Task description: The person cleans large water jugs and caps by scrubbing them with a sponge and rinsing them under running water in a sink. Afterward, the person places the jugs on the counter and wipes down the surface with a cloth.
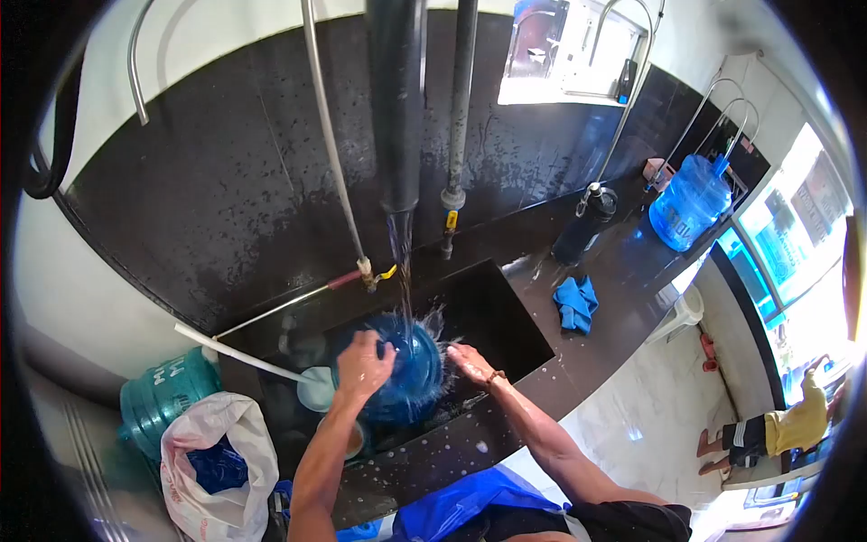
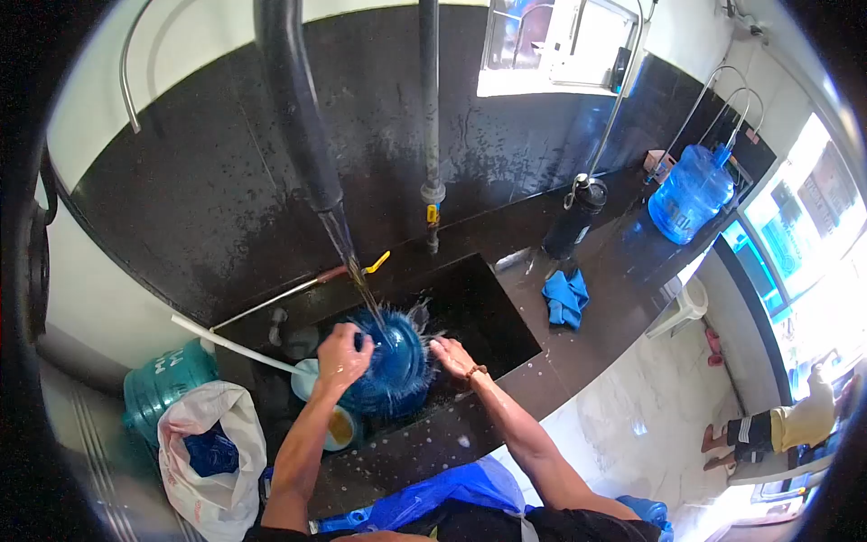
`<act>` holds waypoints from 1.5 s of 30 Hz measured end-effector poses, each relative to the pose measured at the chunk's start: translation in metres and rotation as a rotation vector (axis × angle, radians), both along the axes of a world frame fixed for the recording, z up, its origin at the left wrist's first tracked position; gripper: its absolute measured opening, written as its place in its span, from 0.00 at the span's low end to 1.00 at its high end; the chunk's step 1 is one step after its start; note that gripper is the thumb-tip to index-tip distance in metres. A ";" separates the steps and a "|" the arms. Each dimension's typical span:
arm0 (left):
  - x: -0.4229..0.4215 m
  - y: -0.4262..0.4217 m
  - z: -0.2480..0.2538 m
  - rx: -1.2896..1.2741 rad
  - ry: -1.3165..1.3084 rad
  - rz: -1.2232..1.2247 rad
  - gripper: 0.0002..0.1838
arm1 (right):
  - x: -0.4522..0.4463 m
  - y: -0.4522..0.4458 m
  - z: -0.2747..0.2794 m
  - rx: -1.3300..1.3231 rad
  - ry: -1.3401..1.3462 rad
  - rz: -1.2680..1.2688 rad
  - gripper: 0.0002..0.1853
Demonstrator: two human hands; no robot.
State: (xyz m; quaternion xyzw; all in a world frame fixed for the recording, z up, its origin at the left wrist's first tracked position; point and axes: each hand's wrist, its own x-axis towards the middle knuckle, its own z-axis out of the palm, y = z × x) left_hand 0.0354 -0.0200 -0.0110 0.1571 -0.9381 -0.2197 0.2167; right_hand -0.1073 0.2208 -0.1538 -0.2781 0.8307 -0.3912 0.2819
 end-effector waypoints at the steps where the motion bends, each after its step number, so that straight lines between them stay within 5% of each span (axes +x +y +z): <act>1: 0.019 -0.004 0.016 0.020 0.049 0.050 0.13 | -0.004 0.000 -0.020 0.021 -0.101 -0.074 0.40; 3: 0.054 -0.026 0.070 0.021 0.233 0.083 0.12 | -0.005 -0.007 -0.077 -0.048 -0.314 -0.266 0.40; 5: 0.094 -0.036 0.153 0.072 0.264 0.232 0.10 | 0.009 -0.023 -0.073 -0.228 -0.461 -0.051 0.42; 8: 0.159 -0.031 0.264 0.300 0.435 0.391 0.20 | 0.071 -0.050 0.101 -0.704 -1.327 -0.210 0.41; 9: 0.174 -0.024 0.278 0.501 0.666 0.400 0.20 | 0.086 -0.055 0.120 -0.882 -1.198 -0.138 0.39; 11: 0.191 -0.034 0.263 0.423 0.743 0.352 0.20 | 0.097 -0.059 0.146 -0.963 -1.044 -0.272 0.38; 13: 0.186 -0.048 0.204 0.114 0.534 0.511 0.21 | 0.061 -0.054 0.099 -0.675 -1.012 -0.511 0.34; 14: 0.182 -0.050 0.177 0.286 0.409 0.535 0.22 | 0.052 -0.044 0.111 -0.626 -0.689 -0.564 0.32; 17: 0.196 -0.079 0.058 0.361 0.517 0.492 0.23 | 0.019 -0.009 0.069 -0.559 -0.457 -0.535 0.32; 25: 0.161 -0.046 -0.035 1.229 0.705 0.385 0.28 | 0.009 0.039 0.231 -0.261 0.310 -0.634 0.42; 27: 0.134 -0.027 -0.062 1.320 0.662 0.495 0.26 | 0.013 0.046 0.263 -0.265 0.476 -0.638 0.47; 29: 0.104 -0.006 -0.080 1.691 0.531 0.595 0.24 | 0.014 0.054 0.281 -0.214 0.650 -0.590 0.50; 31: 0.078 -0.013 -0.196 1.991 0.624 0.259 0.20 | 0.025 0.060 0.308 -0.203 0.812 -0.563 0.50; 33: 0.043 0.013 -0.199 2.025 0.463 0.014 0.17 | 0.033 0.067 0.324 -0.127 0.945 -0.547 0.50; 35: 0.017 0.045 -0.137 2.136 0.158 0.068 0.17 | 0.040 0.074 0.340 -0.091 1.066 -0.497 0.49; 38: -0.024 0.079 -0.136 1.879 0.174 -0.483 0.25 | 0.047 0.083 0.358 -0.119 1.234 -0.405 0.47; 43: -0.044 0.092 -0.139 1.998 -0.107 -0.538 0.23 | 0.045 0.100 0.377 -0.047 1.202 -0.390 0.46; 45: -0.042 0.071 -0.146 2.029 -0.342 -0.286 0.21 | 0.044 0.108 0.382 -0.049 1.193 -0.364 0.45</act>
